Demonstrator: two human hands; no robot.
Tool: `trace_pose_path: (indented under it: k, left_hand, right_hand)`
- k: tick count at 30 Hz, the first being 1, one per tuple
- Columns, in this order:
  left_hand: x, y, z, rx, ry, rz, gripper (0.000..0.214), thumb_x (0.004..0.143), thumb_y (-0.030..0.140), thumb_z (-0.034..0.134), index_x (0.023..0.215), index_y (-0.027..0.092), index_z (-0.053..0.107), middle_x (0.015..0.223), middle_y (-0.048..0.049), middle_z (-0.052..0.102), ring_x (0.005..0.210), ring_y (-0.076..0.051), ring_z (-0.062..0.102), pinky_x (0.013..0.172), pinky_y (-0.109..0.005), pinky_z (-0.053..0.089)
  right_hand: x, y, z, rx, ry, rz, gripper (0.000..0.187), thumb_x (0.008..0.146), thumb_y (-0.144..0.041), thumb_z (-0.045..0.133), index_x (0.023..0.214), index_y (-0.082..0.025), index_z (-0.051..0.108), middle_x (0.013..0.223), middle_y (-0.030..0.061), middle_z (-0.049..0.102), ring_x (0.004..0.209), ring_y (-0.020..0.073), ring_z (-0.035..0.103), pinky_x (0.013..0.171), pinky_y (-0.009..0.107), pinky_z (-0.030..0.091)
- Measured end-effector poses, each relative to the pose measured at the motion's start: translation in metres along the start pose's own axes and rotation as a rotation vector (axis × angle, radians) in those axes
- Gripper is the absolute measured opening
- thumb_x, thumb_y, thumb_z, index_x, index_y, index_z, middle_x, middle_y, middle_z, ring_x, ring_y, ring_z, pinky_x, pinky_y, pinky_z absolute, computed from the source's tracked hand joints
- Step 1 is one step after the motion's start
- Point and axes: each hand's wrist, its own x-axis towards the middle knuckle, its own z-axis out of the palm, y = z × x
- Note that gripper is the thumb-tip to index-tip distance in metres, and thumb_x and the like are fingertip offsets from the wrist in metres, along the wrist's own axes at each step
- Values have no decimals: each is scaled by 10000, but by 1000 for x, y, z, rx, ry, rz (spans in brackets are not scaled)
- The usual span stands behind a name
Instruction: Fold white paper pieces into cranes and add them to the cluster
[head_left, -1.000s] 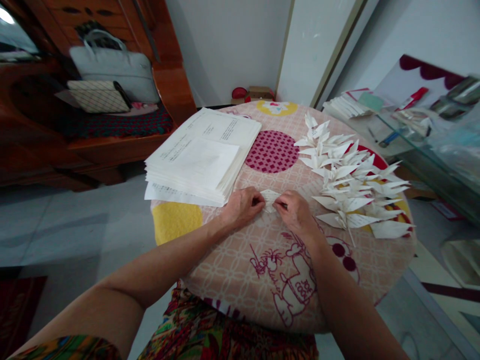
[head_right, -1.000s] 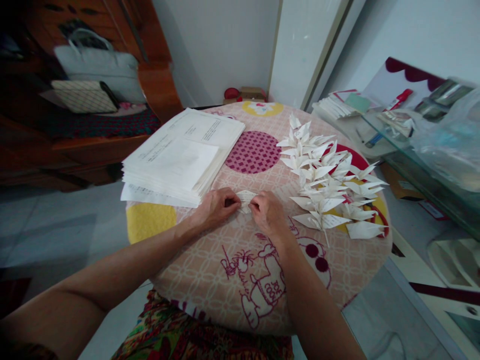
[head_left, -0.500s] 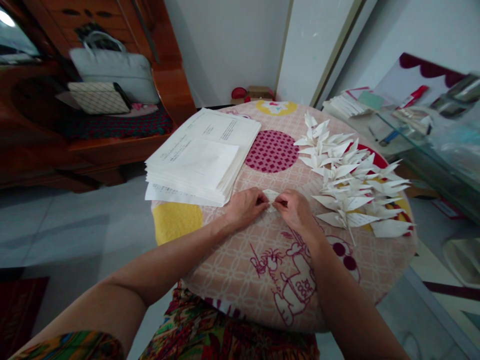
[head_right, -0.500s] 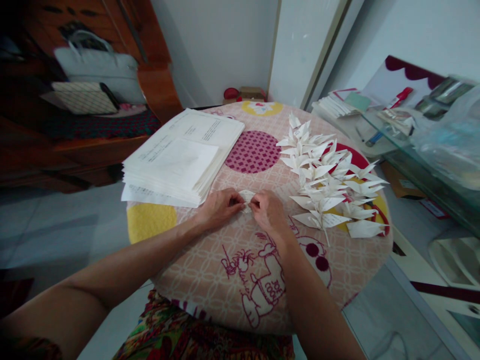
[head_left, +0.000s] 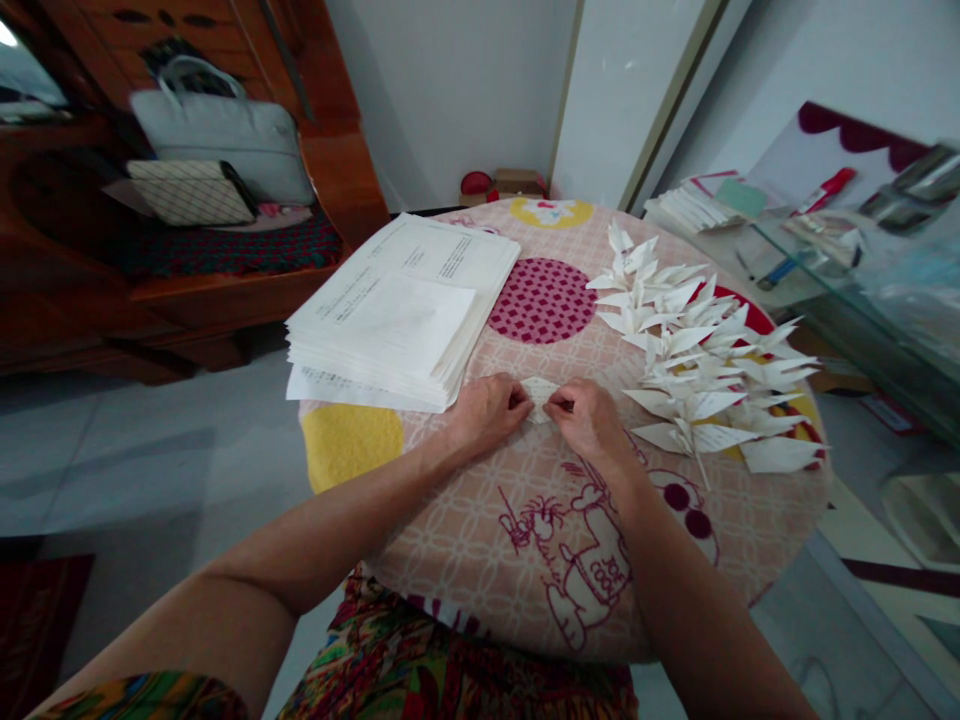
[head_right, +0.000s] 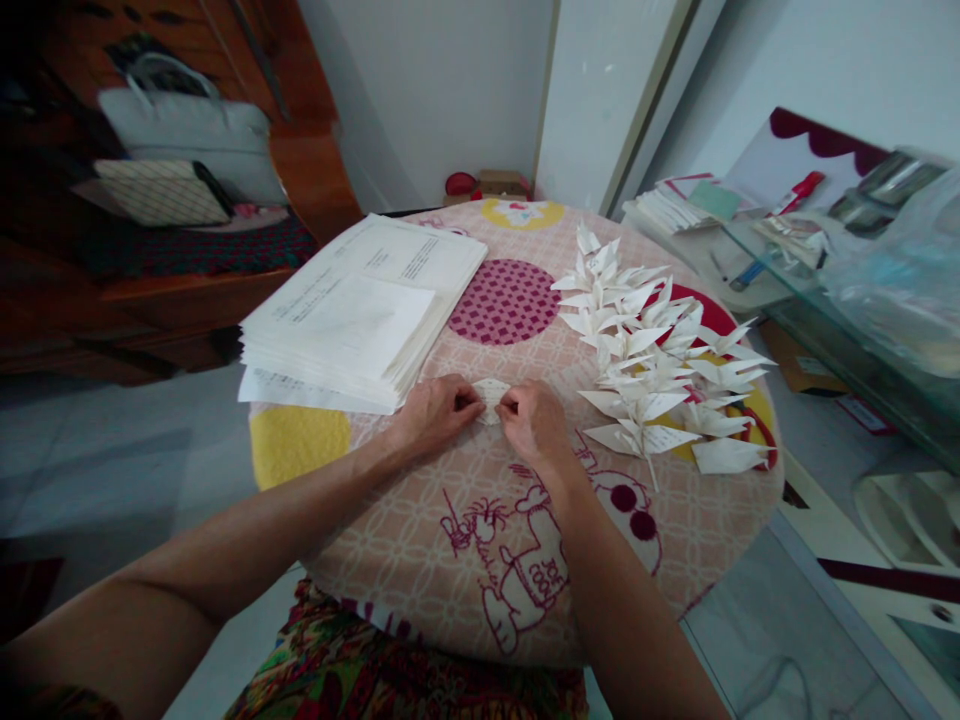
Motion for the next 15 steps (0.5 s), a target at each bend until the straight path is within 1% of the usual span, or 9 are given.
trace_pose_path:
  k: [4, 8, 13, 15]
  left_hand:
    - [3, 0, 0, 13, 1, -13, 217, 871, 335, 624, 833, 166, 756, 843, -76, 739, 783, -205, 659, 707, -297, 479]
    - [6, 0, -1, 24, -10, -13, 212, 854, 333, 633, 807, 167, 756, 821, -77, 734, 766, -202, 655, 689, -292, 481]
    - [7, 0, -1, 36, -7, -13, 218, 854, 342, 637, 803, 168, 756, 801, -79, 728, 768, -206, 658, 701, -298, 493]
    - [7, -1, 0, 40, -7, -18, 223, 857, 351, 640, 806, 169, 756, 797, -82, 726, 776, -213, 661, 705, -303, 495]
  right_hand:
    - [2, -5, 0, -41, 10, 57, 134, 784, -143, 662, 666, -175, 717, 752, 73, 705, 734, 188, 601, 691, 307, 412]
    - [3, -7, 0, -60, -12, 89, 136, 788, -171, 664, 668, -171, 730, 747, 78, 710, 720, 190, 606, 676, 309, 414]
    - [5, -6, 1, -81, 8, 83, 131, 782, -183, 688, 658, -182, 731, 737, 69, 715, 704, 179, 611, 659, 296, 416]
    - [5, -7, 0, -80, -3, 89, 127, 783, -183, 697, 661, -183, 733, 735, 69, 720, 697, 178, 615, 651, 293, 414]
